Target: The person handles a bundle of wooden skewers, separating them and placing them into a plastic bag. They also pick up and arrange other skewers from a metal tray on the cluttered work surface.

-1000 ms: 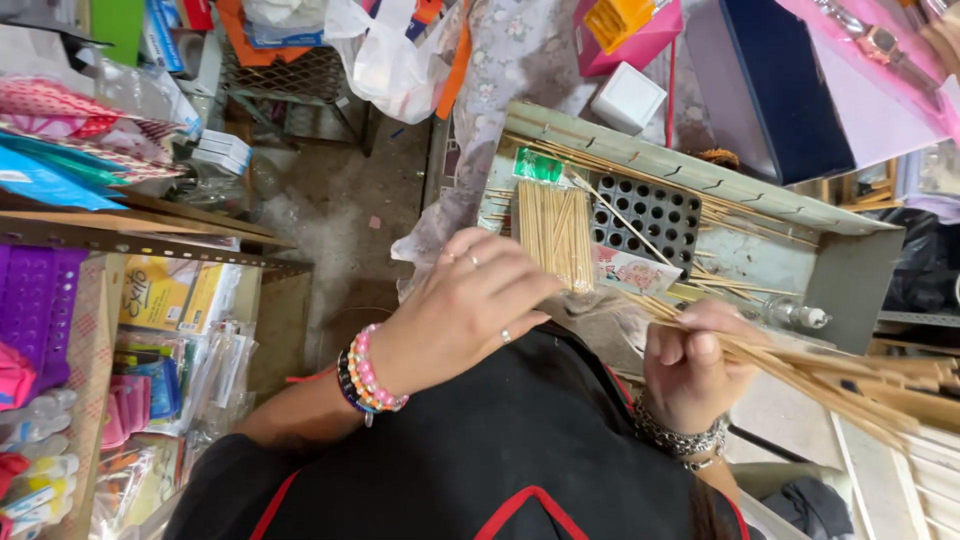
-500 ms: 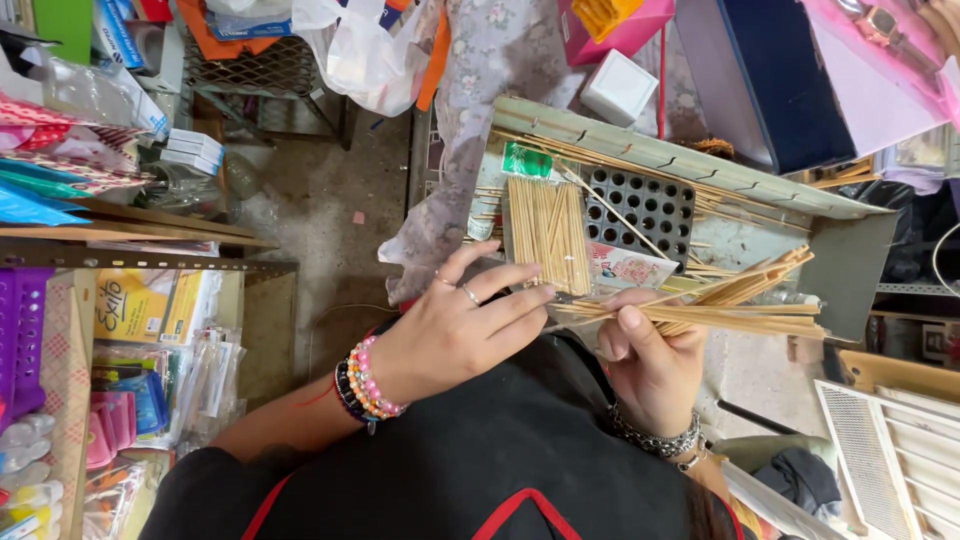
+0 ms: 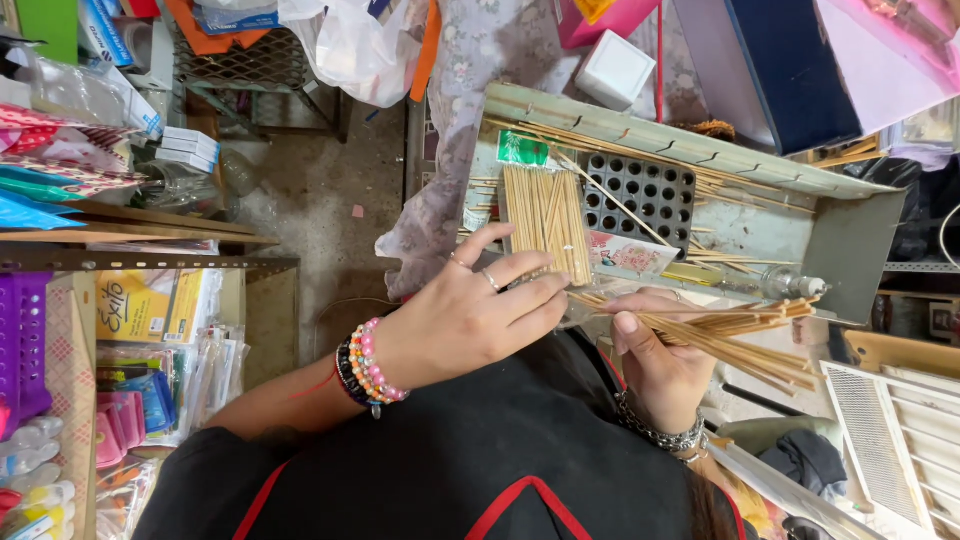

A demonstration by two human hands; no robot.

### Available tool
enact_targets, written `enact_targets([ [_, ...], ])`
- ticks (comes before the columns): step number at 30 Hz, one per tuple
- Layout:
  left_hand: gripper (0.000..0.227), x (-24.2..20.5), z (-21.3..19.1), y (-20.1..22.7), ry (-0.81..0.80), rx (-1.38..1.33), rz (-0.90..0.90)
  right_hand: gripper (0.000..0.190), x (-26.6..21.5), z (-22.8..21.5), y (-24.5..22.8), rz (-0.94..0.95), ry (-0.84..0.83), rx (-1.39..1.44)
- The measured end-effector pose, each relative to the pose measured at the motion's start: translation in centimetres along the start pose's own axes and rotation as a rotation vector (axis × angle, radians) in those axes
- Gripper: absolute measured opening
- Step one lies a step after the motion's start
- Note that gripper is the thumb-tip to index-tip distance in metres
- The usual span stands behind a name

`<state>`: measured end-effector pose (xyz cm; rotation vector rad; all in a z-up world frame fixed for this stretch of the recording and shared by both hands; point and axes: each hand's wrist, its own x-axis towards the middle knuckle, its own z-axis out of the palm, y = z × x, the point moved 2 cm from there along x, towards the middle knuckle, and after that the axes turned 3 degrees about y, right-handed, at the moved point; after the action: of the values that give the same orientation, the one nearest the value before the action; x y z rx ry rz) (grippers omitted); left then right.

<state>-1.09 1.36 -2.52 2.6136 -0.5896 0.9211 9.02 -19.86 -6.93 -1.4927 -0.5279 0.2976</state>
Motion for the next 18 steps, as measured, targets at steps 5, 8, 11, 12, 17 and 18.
enact_targets([
  [5, 0.012, 0.4, -0.3, 0.2, -0.015, 0.069, -0.047, 0.022, 0.1, -0.1, 0.5, -0.005, 0.051, -0.027],
  [8, 0.009, 0.6, -0.2, 0.2, -0.023, 0.038, -0.117, 0.023, 0.2, 0.0, 0.3, -0.026, 0.073, -0.030],
  [11, 0.011, 1.2, -0.3, 0.2, 0.034, -0.061, -0.132, 0.024, 0.2, 0.1, -0.2, -0.093, 0.071, -0.103],
  [12, 0.014, 1.4, -0.4, 0.2, 0.073, -0.097, -0.130, 0.023, 0.2, 0.0, -0.4, -0.138, 0.068, -0.178],
  [17, 0.049, 0.7, 0.3, 0.1, -0.041, -0.156, -0.233, 0.013, -0.2, -1.6, 1.0, -0.316, -0.083, -0.292],
  [18, 0.058, 0.7, 0.2, 0.1, -0.050, -0.191, -0.266, 0.010, -0.2, -1.9, 1.5, -0.417, -0.200, -0.261],
])
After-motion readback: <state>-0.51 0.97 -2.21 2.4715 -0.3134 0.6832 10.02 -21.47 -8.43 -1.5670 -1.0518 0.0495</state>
